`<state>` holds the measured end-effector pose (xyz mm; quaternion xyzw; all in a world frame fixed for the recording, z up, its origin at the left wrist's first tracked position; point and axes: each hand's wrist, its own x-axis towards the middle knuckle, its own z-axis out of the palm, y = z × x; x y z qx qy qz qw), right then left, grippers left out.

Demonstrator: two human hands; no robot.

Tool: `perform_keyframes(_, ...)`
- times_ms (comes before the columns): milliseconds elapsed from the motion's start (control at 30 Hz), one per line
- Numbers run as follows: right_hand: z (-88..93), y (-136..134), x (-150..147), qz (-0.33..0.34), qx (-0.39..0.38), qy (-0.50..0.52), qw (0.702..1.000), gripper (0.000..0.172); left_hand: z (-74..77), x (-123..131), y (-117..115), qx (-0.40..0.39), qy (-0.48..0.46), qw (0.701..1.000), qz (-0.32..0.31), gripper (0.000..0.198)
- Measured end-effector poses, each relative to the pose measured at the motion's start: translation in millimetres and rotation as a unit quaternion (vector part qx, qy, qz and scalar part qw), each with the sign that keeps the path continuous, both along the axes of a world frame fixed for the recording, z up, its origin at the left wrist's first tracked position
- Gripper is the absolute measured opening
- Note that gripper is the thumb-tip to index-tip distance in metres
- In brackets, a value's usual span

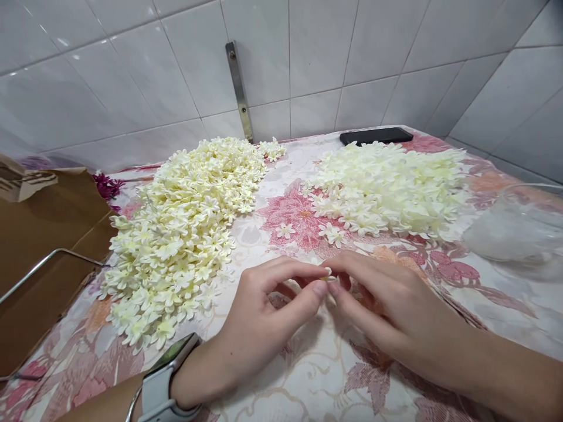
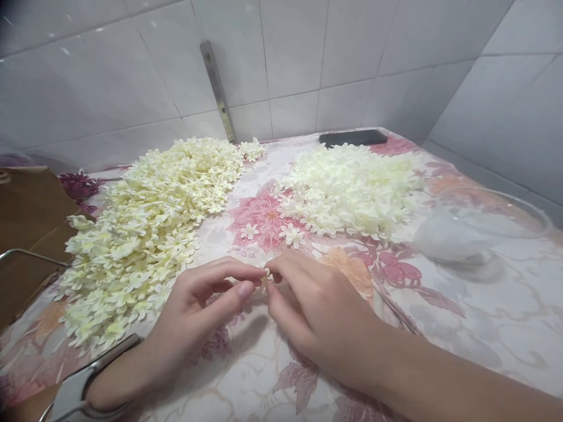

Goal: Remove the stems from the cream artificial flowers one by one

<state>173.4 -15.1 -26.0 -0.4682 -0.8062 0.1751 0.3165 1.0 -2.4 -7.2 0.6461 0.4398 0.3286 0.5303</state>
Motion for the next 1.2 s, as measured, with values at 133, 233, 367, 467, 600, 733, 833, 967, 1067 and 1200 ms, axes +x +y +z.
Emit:
perform_keyframes(133,1.9,2.8,1.0,-0.020,-0.093,0.054,0.994,0.021,-2.4,-0.4,1.2,0.017,0.028,0.999,0.027,0.007)
perform_keyframes(233,0.0,4.5,2.6,-0.033,-0.138,0.096,0.985,0.024,-4.2,0.4,3.8,0.023,0.040,0.999,0.026,0.005)
perform_keyframes(367,-0.9,5.8,3.6,-0.035,-0.171,0.150,0.973,0.020,-5.2,0.9,6.1,0.047,0.056,0.997,0.026,0.007)
perform_keyframes(467,0.2,5.6,3.8,-0.048,-0.188,0.166,0.967,0.017,-5.2,0.8,6.4,0.068,0.078,0.994,0.030,0.007)
perform_keyframes(600,0.7,4.2,3.9,-0.066,-0.210,0.187,0.957,0.016,-6.5,1.3,5.2,0.063,0.077,0.994,0.040,0.005)
perform_keyframes(733,1.8,2.6,2.5,-0.038,-0.225,0.187,0.956,0.009,-8.2,1.4,4.1,0.037,0.011,0.998,0.041,0.005)
perform_keyframes(833,3.4,1.9,0.6,-0.017,-0.204,0.121,0.971,0.009,-8.1,0.3,3.7,0.067,0.007,0.997,0.041,0.007)
perform_keyframes(967,6.0,2.1,-0.4,0.021,-0.168,0.038,0.985,0.028,-6.6,-0.5,3.0,0.081,0.029,0.996,0.027,0.010)
perform_keyframes(1067,7.9,2.0,1.0,0.035,-0.155,0.044,0.986,0.036,-5.6,0.0,2.6,0.073,0.035,0.996,0.034,0.009)
perform_keyframes(1200,8.9,1.0,3.1,0.040,-0.151,0.062,0.986,0.040,-2.4,0.4,1.2,0.074,0.020,0.995,0.058,0.006)
